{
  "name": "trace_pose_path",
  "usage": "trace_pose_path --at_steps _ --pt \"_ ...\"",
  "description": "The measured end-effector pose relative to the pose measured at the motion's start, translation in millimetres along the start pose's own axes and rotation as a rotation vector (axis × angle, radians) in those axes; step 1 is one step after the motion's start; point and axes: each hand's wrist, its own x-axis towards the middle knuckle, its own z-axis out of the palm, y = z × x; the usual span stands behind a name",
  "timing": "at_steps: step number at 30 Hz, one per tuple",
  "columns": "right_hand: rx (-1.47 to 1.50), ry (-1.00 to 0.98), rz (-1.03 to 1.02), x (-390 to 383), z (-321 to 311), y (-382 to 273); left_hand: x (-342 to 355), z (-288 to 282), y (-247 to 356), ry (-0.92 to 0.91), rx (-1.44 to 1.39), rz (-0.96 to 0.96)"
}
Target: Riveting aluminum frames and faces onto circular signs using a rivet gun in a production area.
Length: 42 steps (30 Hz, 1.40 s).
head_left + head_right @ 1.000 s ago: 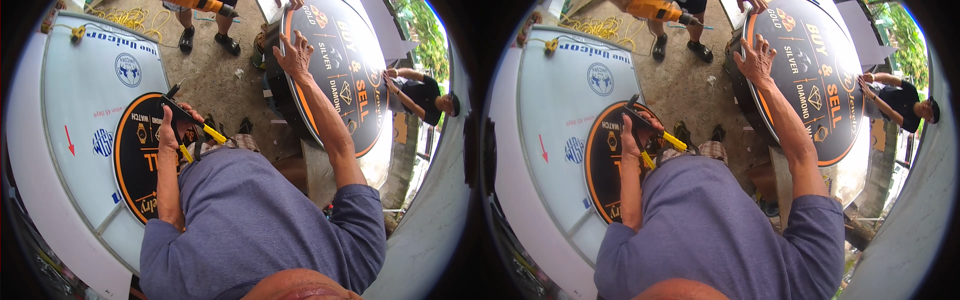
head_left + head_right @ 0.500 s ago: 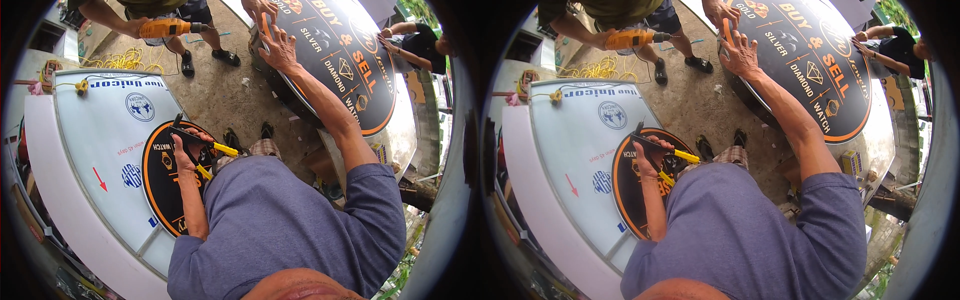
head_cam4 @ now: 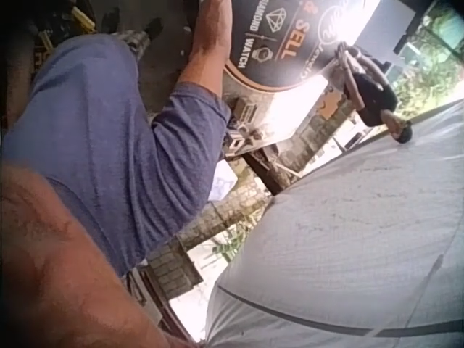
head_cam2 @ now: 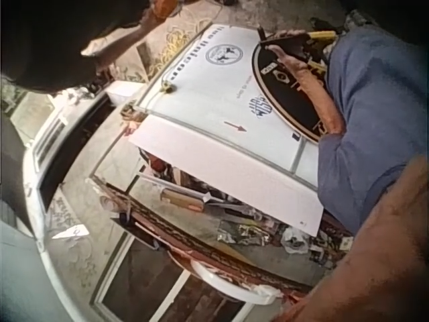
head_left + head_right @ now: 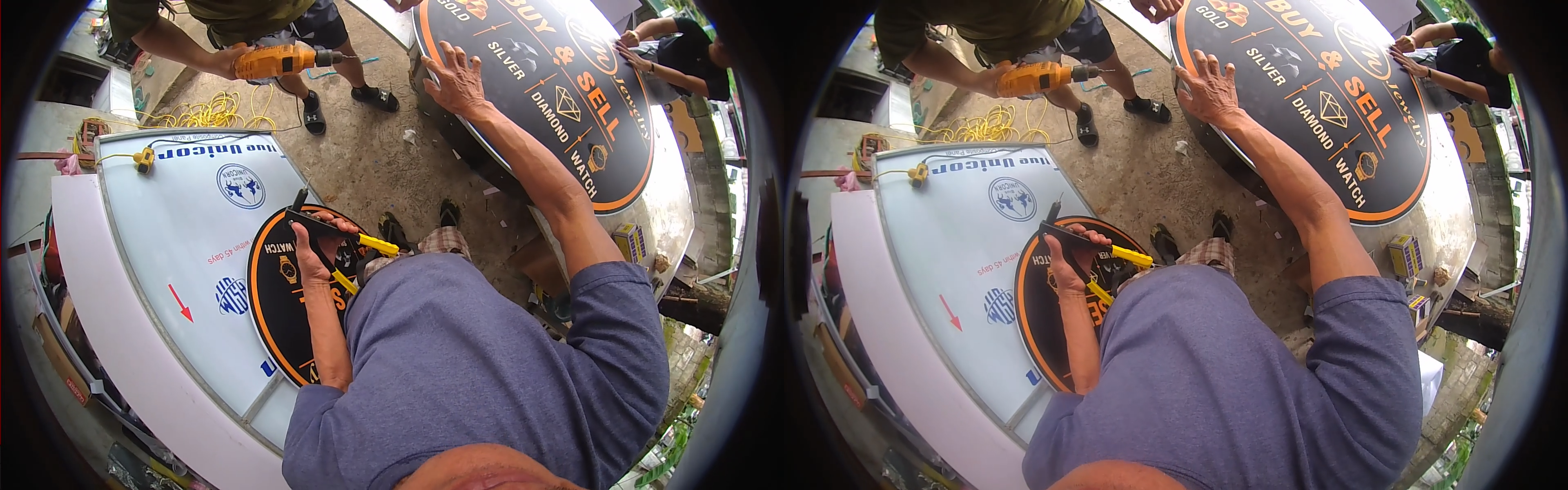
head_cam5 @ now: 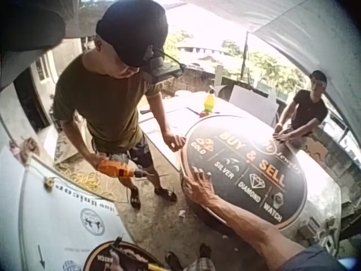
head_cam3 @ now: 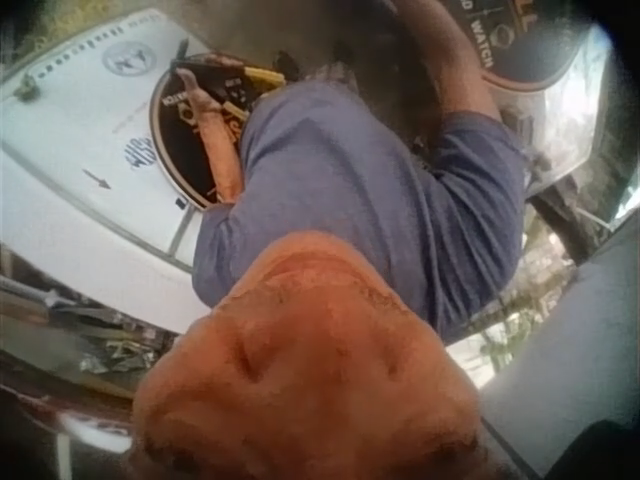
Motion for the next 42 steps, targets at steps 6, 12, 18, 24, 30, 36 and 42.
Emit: trace_pose_path --at_steps 6,12,18,24,30,36,42 --pt "-0.057 -0.002 -0.002 0 -2 -2 2 -1 4 0.013 0.032 -0.002" --pt "-0.048 0.029 -0.003 -1 -1 -2 5 1 4 0.001 0.033 -0.009" --pt "-0.008 0.058 -0.019 0 5 0 4 -6 3 0.002 -0.008 -0.006" --pt "-0.016 0.053 -0.016 -1 7 1 2 -8 3 0.019 -0.013 -0.015" --pt "0.0 0.083 -0.009 0 12 3 0 -8 2 0.013 -0.043 0.004" --pt "-0.014 0.119 -0.027 0 12 3 -2 -6 2 0.017 -0.034 0.018" --pt "-0.03 0.119 -0.021 0 14 5 -1 -5 1 0.009 -0.03 0.008"
